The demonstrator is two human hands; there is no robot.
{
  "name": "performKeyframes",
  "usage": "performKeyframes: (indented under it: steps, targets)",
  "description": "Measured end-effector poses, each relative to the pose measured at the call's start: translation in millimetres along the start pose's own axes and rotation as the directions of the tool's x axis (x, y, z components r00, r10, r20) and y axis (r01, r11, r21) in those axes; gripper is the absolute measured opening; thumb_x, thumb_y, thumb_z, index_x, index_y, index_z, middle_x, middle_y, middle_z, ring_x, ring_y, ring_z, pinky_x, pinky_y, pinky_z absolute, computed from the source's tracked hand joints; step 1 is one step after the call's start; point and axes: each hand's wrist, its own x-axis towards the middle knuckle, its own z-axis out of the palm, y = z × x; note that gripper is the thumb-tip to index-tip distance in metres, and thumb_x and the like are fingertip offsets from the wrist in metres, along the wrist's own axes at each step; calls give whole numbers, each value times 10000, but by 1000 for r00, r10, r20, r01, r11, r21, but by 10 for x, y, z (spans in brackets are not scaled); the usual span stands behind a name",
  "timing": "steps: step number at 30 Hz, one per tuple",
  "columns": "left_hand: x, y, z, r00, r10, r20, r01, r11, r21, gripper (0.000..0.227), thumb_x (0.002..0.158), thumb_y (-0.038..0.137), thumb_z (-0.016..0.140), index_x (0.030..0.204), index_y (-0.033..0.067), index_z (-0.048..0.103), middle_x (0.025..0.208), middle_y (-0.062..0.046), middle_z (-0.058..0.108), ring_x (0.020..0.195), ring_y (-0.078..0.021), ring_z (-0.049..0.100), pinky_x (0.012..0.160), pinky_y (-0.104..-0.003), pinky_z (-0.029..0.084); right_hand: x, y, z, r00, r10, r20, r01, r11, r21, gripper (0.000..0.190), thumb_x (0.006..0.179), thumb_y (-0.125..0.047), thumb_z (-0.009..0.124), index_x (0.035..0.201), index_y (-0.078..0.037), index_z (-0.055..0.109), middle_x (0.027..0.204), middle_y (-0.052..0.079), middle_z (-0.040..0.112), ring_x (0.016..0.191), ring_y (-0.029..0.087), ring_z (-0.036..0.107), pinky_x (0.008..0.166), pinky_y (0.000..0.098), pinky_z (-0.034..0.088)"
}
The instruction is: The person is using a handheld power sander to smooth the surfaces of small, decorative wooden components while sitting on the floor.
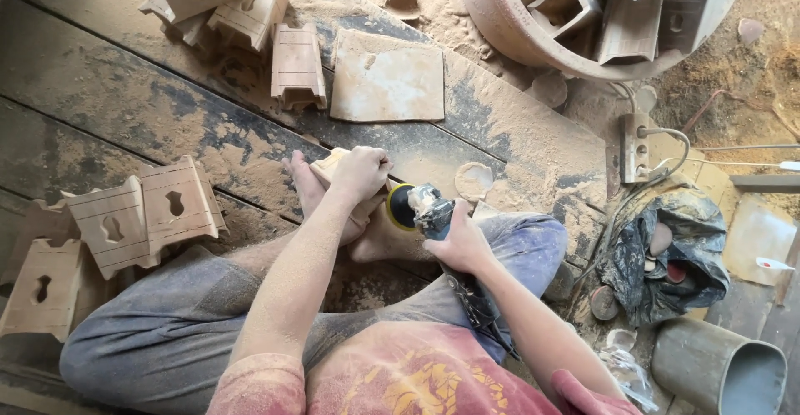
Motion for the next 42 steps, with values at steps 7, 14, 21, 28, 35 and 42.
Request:
performKeyframes:
  steps: [7,14,21,28,35,42]
  targets:
    - [-45,-15,3,1000,9,0,-9,1000,17,219,916,274,574,882,141,745,948,-163,739,975,-383,720,833,-519,602,-150,-90,-81,1000,12,11,-12,999,35,838,721,-399,777,1321,-79,286,1285,313,606,1238,487,596,1075,598,479]
    - [14,-71,46,999,10,-41,-9,1000,23,213,911,290,580,887,157,745,935,-146,737,966,-370,722,837,-503,609,-153,-156,-164,1000,-19,12,18,998,66,763,737,-341,782,1264,-65,304,1276,324,606,1242,494,591,1071,595,486]
    - [-112,80,-303,995,-88,47,83,992,99,227,885,465,614,983,331,769,1045,-7,764,1043,-306,725,907,-488,601,-298,-147,-238,1000,-28,-8,29,992,125,743,745,-321,776,1256,-62,304,1271,349,600,1251,502,579,1080,605,482]
    - [-267,170,-476,975,-158,157,147,986,81,291,926,504,586,1158,404,730,1232,86,732,1202,-213,679,1005,-424,559,-504,12,-252,999,-11,-49,20,982,186,793,693,-336,837,1248,-86,328,1235,320,637,1222,475,613,1054,574,505]
    - [-19,203,-386,960,-254,114,234,958,163,313,962,435,496,1107,329,753,1183,-39,757,1113,-366,713,974,-521,577,-449,254,-46,999,-44,10,41,979,201,879,669,-347,857,1347,-146,334,1254,272,652,1234,429,623,1052,542,523]
    - [-135,590,-527,963,-255,91,240,959,150,287,952,314,448,989,159,687,1123,-141,720,1031,-423,687,862,-599,505,-614,-20,-167,997,-31,78,25,997,76,967,740,-358,759,1465,-71,188,949,190,648,827,286,640,744,404,519]
